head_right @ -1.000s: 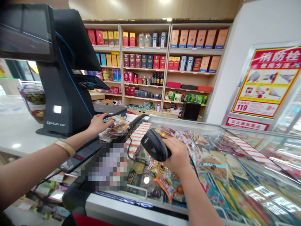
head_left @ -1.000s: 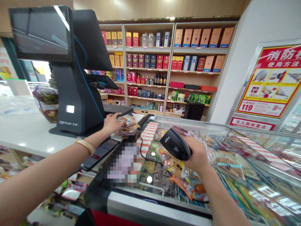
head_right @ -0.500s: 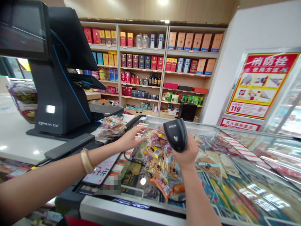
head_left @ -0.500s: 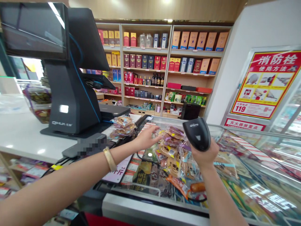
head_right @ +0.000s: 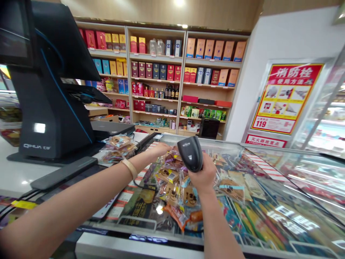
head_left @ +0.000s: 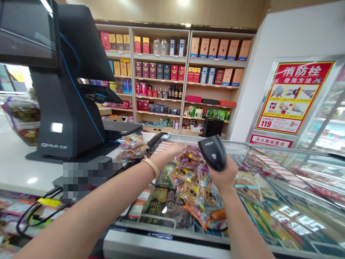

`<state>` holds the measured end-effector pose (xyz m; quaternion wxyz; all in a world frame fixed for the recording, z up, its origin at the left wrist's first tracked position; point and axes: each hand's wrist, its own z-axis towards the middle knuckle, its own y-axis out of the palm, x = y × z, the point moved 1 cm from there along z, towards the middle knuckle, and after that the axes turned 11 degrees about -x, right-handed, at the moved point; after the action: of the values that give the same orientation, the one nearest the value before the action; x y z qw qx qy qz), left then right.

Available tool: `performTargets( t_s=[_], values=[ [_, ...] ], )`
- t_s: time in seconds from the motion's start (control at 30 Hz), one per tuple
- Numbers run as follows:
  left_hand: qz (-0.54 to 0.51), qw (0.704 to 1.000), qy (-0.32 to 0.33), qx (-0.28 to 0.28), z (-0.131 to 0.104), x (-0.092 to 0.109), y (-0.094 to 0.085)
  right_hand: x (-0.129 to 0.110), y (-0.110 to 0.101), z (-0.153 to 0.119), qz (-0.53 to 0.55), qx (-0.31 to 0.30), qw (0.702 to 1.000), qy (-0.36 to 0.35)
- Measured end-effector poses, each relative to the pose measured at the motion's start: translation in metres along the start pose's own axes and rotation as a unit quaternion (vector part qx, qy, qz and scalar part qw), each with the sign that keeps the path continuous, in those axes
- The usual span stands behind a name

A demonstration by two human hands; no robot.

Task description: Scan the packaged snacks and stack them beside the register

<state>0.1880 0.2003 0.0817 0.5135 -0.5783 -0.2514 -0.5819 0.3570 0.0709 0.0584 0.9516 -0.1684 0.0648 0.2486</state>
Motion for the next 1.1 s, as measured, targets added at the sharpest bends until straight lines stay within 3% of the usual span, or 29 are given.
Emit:
performTargets(
  t_s=[0.1, 0.2, 0.3, 0.4, 0.53, 0.63, 0.73, 0.87, 1.0, 1.1],
  values=[
    [-0.009, 0.999, 0.003, 0.043, -0.017, 0.001, -0.005, -0.002, -0.001, 0.002, 0.007, -0.006, 1.0, -0.001],
    [-0.098, 0.991, 0.051, 0.08, -0.036, 0.005, -0.017, -0.004, -0.002, 0.005, 0.014, -0.028, 0.999, -0.013],
    [-0.192, 0.97, 0.109, 0.101, -0.054, 0.01, -0.033, -0.008, -0.001, 0.006, 0.024, -0.084, 0.995, -0.04],
    [-0.207, 0.96, 0.148, 0.115, -0.071, 0.013, -0.048, -0.014, 0.001, 0.006, 0.031, -0.14, 0.987, -0.072],
    [-0.282, 0.947, 0.113, 0.102, -0.089, 0.014, -0.06, -0.019, 0.003, 0.005, 0.055, -0.174, 0.979, -0.092],
    [-0.42, 0.899, 0.019, 0.121, -0.101, 0.01, -0.063, -0.019, 0.003, 0.004, 0.071, -0.162, 0.979, -0.099],
    [-0.566, 0.812, -0.095, 0.109, -0.11, 0.003, -0.057, -0.02, 0.002, 0.004, 0.082, -0.154, 0.98, -0.101],
    [-0.672, 0.722, -0.149, 0.069, -0.12, -0.004, -0.039, -0.026, 0.002, 0.004, 0.098, -0.183, 0.972, -0.115],
    [-0.709, 0.681, -0.174, 0.049, -0.125, -0.006, -0.024, -0.032, 0.003, 0.003, 0.113, -0.231, 0.957, -0.132],
    [-0.705, 0.684, -0.182, 0.048, -0.125, -0.008, -0.019, -0.034, 0.003, 0.003, 0.117, -0.259, 0.95, -0.132]
  ],
)
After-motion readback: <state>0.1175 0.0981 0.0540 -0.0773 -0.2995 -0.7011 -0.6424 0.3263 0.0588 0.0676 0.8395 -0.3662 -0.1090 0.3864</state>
